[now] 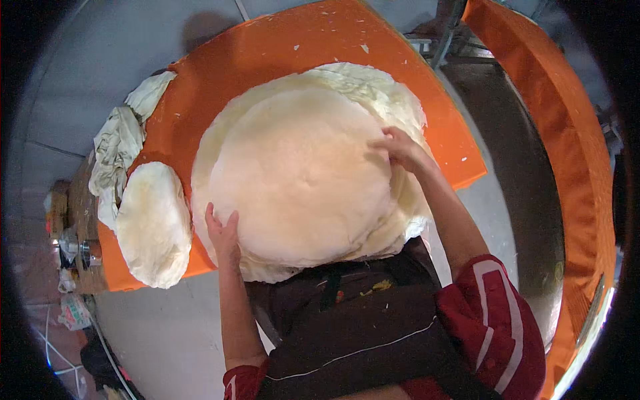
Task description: The recorder uses their hands to separate and restack thin layers of flatbread from a stack on a table.
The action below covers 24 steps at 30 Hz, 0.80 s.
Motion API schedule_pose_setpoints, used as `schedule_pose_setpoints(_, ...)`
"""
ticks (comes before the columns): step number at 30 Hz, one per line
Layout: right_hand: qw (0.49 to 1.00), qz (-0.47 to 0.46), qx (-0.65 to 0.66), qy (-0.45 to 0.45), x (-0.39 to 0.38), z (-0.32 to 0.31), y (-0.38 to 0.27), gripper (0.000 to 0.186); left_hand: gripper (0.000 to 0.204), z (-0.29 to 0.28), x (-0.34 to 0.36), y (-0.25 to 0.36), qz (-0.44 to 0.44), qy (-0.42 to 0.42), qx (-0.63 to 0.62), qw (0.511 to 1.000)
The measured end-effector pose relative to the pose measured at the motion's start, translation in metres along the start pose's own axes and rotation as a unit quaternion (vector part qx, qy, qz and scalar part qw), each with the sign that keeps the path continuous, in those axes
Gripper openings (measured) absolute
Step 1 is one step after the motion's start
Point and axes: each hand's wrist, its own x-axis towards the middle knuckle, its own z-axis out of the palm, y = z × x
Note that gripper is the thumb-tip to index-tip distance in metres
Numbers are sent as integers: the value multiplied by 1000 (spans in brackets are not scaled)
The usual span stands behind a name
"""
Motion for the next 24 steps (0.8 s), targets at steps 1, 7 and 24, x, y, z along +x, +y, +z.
schedule_pose_setpoints(1, 999, -10, -36, -31, -4, 5, 8, 65, 64, -6, 3, -8, 5, 10, -12, 1000)
schedule_pose_setpoints(7, 913, -44, 386, -128, -13, -10, 17, 36, 57, 14, -28, 32, -129, -98, -138, 977)
schedule_pose_setpoints(24, 968, -250, -6, 25, -52, 68, -40, 46, 52, 8, -10, 50, 68, 25, 35, 997)
